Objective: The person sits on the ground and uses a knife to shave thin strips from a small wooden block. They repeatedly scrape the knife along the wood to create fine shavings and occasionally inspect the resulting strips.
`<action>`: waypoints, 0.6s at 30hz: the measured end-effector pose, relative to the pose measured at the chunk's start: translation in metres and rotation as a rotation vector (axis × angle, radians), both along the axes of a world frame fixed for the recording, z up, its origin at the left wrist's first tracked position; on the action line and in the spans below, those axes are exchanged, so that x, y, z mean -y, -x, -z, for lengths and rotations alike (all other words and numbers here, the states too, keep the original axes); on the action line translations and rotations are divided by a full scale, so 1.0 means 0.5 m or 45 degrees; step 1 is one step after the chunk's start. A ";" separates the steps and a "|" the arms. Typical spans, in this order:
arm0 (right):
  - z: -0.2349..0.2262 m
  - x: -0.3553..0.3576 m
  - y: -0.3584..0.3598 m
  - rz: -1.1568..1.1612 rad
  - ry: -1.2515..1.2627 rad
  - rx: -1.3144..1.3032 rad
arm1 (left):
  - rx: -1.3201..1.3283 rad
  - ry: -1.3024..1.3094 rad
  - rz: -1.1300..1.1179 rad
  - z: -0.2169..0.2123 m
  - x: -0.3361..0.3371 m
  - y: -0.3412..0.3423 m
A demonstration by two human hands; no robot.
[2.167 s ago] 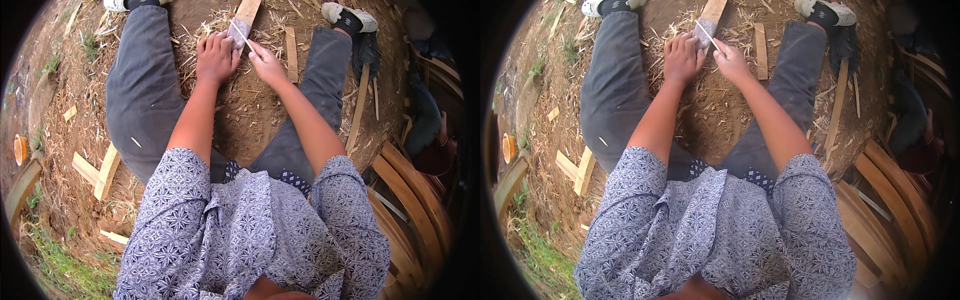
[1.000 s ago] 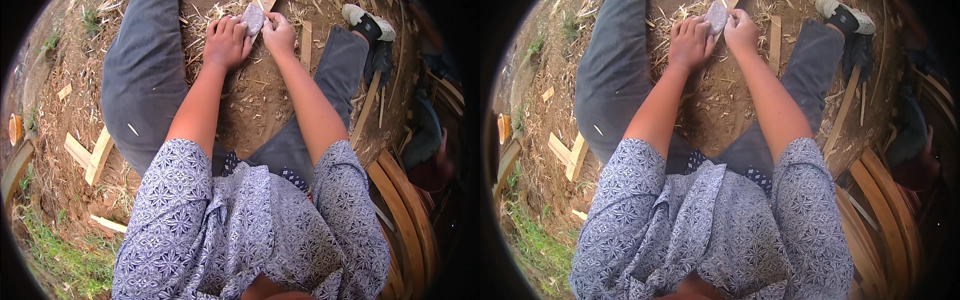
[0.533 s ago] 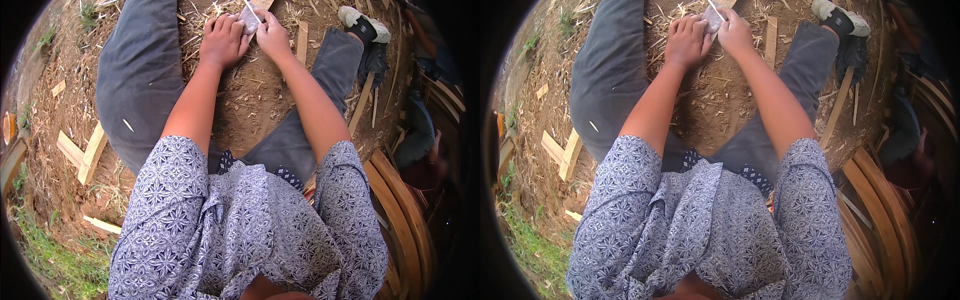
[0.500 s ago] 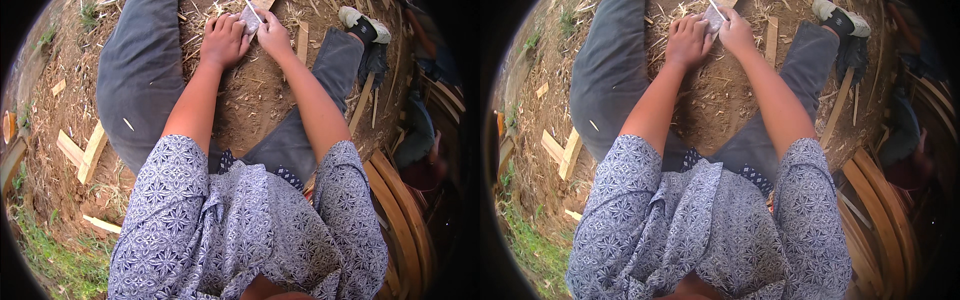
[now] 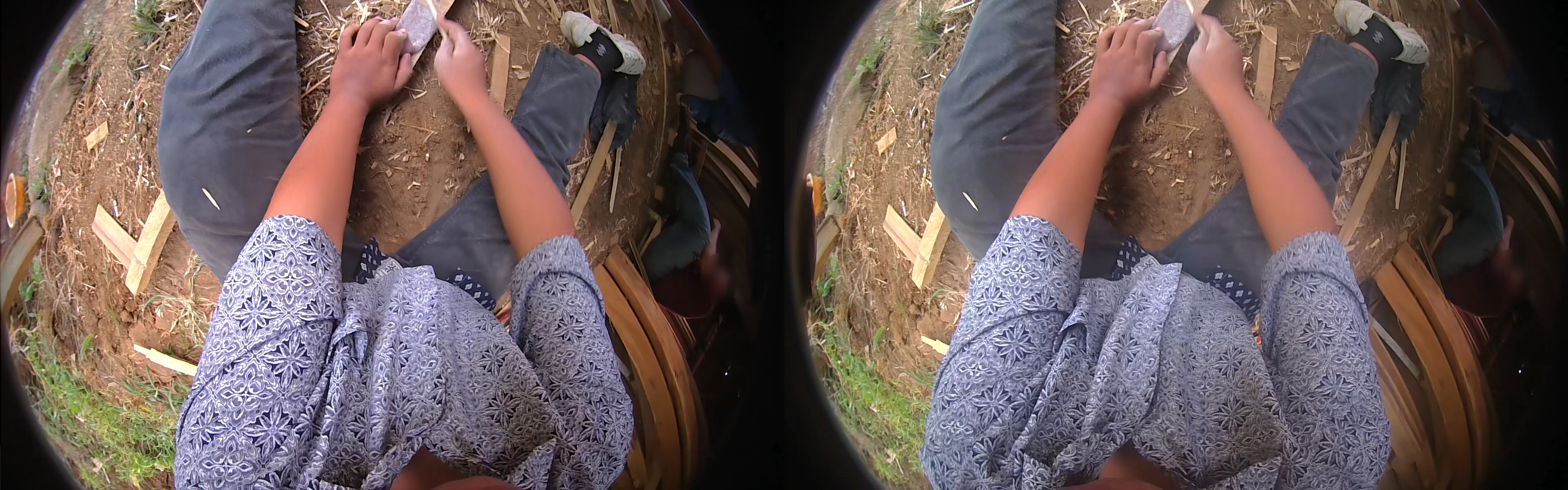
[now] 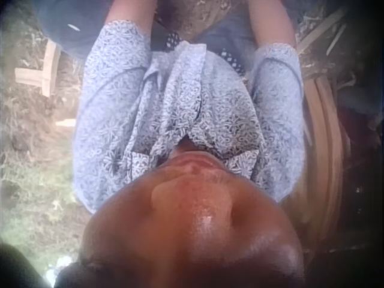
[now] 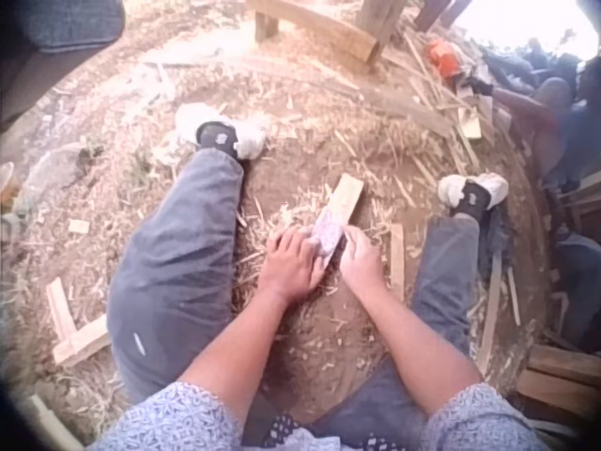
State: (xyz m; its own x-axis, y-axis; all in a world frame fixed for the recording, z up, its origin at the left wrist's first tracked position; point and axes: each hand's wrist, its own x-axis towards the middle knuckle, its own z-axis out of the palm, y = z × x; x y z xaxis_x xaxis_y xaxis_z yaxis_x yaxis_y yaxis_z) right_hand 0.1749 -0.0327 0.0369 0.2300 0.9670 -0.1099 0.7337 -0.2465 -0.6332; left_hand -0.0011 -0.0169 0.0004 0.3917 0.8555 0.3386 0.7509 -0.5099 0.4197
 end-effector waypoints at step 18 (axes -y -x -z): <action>-0.007 0.064 0.000 0.206 -0.050 -0.002 | 0.051 -0.027 0.009 -0.007 -0.001 -0.001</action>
